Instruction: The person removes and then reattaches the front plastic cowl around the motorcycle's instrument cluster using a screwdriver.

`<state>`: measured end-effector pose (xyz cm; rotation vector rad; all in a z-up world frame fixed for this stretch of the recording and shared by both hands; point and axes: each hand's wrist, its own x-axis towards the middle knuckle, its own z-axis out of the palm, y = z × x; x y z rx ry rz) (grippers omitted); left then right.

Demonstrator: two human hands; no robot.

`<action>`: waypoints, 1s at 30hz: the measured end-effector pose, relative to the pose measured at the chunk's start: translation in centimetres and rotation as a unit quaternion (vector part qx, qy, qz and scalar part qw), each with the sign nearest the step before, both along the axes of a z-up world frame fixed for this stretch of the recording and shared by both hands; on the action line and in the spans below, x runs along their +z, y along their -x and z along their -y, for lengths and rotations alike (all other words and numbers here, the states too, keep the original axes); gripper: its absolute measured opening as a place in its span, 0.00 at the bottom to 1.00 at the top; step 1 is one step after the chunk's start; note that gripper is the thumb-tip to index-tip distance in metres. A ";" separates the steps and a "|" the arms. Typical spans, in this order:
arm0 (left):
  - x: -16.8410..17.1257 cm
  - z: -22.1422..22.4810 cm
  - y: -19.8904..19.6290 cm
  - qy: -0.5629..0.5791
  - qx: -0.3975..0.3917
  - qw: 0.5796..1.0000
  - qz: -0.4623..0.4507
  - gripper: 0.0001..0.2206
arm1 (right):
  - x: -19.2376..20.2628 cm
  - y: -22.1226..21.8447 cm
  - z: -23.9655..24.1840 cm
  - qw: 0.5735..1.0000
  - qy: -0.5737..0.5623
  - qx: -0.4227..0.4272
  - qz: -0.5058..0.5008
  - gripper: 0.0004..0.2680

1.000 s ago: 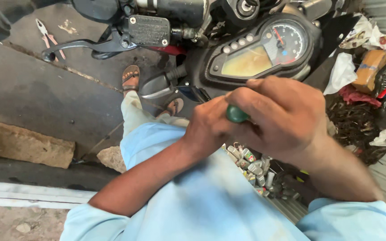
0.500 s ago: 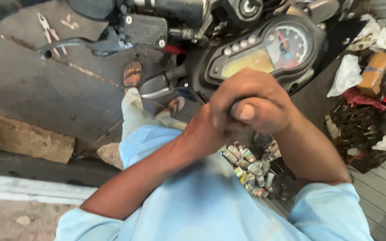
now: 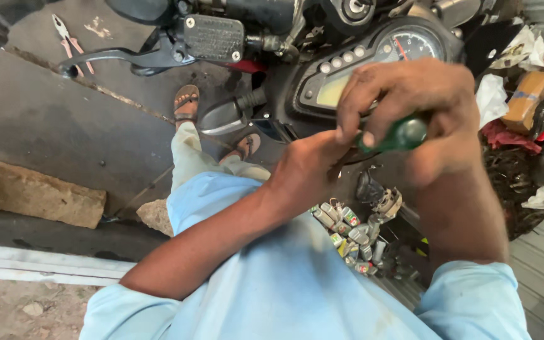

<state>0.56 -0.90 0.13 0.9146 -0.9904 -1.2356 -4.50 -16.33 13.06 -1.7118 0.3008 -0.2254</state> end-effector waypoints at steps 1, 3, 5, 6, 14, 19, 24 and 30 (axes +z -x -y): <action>-0.1 0.4 0.0 -0.016 -0.022 0.999 0.025 0.19 | -0.4 -0.5 1.3 0.995 -0.081 0.049 0.027 0.15; -0.2 0.8 -0.1 -0.050 -0.067 0.994 0.075 0.21 | -2.5 -1.3 2.9 0.955 -0.249 0.141 0.080 0.15; -0.7 0.5 -0.5 -0.068 -0.143 0.987 -0.007 0.14 | -3.7 -0.9 3.1 0.911 -0.365 0.192 0.020 0.17; -1.0 0.4 -0.7 -0.078 -0.180 0.979 -0.047 0.10 | -4.0 -0.6 2.9 0.881 -0.420 0.216 -0.010 0.18; -1.6 -0.3 0.3 -0.004 -0.044 0.999 0.005 0.12 | -2.0 0.8 -5.5 0.950 0.196 -0.211 -0.122 0.12; -0.7 -1.1 -0.6 0.002 0.008 1.000 0.012 0.14 | -3.3 2.0 -7.3 0.893 0.391 -0.202 -0.092 0.09; -1.1 -0.8 0.2 -0.018 -0.009 1.000 0.011 0.14 | 0.6 1.8 -3.7 0.968 0.183 -0.038 -0.170 0.15; -2.4 -0.4 1.3 0.045 0.009 0.996 0.075 0.17 | 4.3 0.3 1.3 0.954 0.095 0.194 -0.206 0.16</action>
